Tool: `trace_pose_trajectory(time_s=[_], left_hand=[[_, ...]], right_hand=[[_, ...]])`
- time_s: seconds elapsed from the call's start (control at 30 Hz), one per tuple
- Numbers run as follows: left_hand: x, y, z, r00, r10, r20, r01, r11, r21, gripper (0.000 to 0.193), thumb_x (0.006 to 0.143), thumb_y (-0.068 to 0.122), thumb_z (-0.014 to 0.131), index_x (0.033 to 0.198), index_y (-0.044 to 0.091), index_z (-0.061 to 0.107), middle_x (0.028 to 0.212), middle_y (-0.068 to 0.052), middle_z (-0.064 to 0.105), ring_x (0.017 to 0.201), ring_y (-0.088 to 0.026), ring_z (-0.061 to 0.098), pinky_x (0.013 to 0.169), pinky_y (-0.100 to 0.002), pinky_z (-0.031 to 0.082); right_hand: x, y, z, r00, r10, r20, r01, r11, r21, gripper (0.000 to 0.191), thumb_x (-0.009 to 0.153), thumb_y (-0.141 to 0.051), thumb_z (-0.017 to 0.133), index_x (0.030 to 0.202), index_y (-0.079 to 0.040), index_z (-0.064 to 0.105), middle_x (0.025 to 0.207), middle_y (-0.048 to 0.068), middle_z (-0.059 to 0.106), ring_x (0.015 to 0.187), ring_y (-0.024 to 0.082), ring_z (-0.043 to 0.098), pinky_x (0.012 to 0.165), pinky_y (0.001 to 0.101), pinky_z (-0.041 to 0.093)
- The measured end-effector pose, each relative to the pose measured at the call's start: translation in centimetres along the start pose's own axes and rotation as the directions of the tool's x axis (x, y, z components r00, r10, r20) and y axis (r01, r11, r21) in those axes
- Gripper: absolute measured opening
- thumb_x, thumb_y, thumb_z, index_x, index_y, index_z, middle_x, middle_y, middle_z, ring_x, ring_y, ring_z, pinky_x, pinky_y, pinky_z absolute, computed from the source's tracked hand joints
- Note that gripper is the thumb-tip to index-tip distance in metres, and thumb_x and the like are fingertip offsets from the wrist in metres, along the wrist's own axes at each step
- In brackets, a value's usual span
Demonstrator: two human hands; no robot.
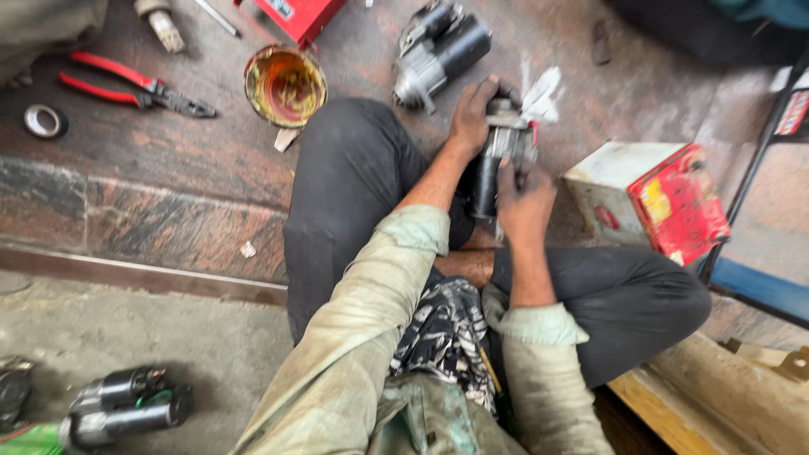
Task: The person sits cross-legged on the workshop floor and works on a car starter motor held on their lap, turning and repositioning the unit while manipulating its parts by hand. Other starter motors, pliers, and a battery lie on the floor around them as they continue handling the component.
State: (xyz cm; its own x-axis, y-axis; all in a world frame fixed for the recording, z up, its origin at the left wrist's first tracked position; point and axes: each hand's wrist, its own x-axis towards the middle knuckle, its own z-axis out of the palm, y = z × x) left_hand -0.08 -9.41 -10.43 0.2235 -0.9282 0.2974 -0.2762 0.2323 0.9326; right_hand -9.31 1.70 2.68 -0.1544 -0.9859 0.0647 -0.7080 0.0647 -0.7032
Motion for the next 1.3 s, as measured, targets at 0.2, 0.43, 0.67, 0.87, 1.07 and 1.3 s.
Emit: trace_pose_trajectory(time_s=[0.2, 0.43, 0.67, 0.87, 1.07, 1.3], left_hand=[[0.1, -0.1, 0.3, 0.989, -0.127, 0.079, 0.135, 0.985, -0.106, 0.046, 0.11, 0.039, 0.046, 0.105, 0.002, 0.071, 0.101, -0.012, 0.067, 0.097, -0.025, 0.063, 0.089, -0.037, 0.05], [0.7, 1.3, -0.3, 0.836, -0.395, 0.38, 0.544, 0.514, -0.663, 0.054, 0.104, 0.044, 0.05, 0.089, -0.002, 0.074, 0.085, -0.013, 0.074, 0.08, -0.023, 0.068, 0.079, -0.037, 0.053], [0.9, 1.6, -0.5, 0.801, -0.423, 0.423, 0.589, 0.435, -0.681, 0.051, 0.104, 0.042, 0.05, 0.091, -0.002, 0.073, 0.084, -0.012, 0.073, 0.079, -0.022, 0.068, 0.079, -0.038, 0.053], [0.7, 1.0, -0.3, 0.899, -0.38, 0.217, 0.437, 0.763, -0.475, 0.051, 0.102, 0.04, 0.049, 0.092, -0.002, 0.076, 0.089, -0.01, 0.072, 0.087, -0.021, 0.066, 0.085, -0.035, 0.049], [1.1, 0.4, -0.1, 0.876, -0.388, 0.286, 0.475, 0.6, -0.644, 0.045, 0.102, 0.034, 0.052, 0.089, -0.004, 0.074, 0.084, -0.013, 0.072, 0.08, -0.021, 0.065, 0.08, -0.036, 0.051], [1.4, 1.4, -0.6, 0.83, -0.36, 0.427, 0.555, 0.457, -0.695, 0.048, 0.101, 0.032, 0.044, 0.086, -0.003, 0.073, 0.079, -0.013, 0.073, 0.071, -0.021, 0.068, 0.071, -0.034, 0.054]], right_hand=[[0.2, -1.1, -0.7, 0.994, 0.028, 0.104, -0.03, 0.999, 0.018, 0.028, 0.105, -0.017, 0.069, 0.085, 0.002, 0.061, 0.067, 0.016, 0.06, 0.054, 0.024, 0.051, 0.056, 0.0389, 0.042], [0.4, -1.5, -0.5, 0.995, 0.049, 0.088, -0.042, 0.996, -0.077, 0.024, 0.1, -0.015, 0.071, 0.085, 0.002, 0.064, 0.061, 0.018, 0.057, 0.05, 0.03, 0.05, 0.052, 0.0423, 0.042], [0.1, -1.1, -0.7, 0.993, -0.09, 0.069, 0.097, 0.99, -0.104, 0.02, 0.1, -0.014, 0.071, 0.089, 0.001, 0.066, 0.065, 0.018, 0.059, 0.053, 0.029, 0.054, 0.055, 0.0421, 0.043], [0.3, -2.0, -0.8, 0.991, -0.106, 0.082, 0.115, 0.987, -0.109, 0.022, 0.1, -0.015, 0.071, 0.087, 0.001, 0.064, 0.068, 0.02, 0.059, 0.057, 0.035, 0.057, 0.056, 0.0437, 0.044], [0.3, -1.6, -0.9, 0.988, -0.015, 0.153, 0.035, 0.991, -0.128, 0.027, 0.101, -0.017, 0.073, 0.085, 0.002, 0.064, 0.066, 0.021, 0.059, 0.053, 0.034, 0.054, 0.055, 0.0439, 0.042], [0.2, -0.3, -0.3, 0.991, 0.067, 0.117, -0.075, 0.995, 0.062, 0.025, 0.102, -0.017, 0.068, 0.089, 0.003, 0.066, 0.063, 0.007, 0.057, 0.059, 0.009, 0.046, 0.054, 0.0335, 0.042]])
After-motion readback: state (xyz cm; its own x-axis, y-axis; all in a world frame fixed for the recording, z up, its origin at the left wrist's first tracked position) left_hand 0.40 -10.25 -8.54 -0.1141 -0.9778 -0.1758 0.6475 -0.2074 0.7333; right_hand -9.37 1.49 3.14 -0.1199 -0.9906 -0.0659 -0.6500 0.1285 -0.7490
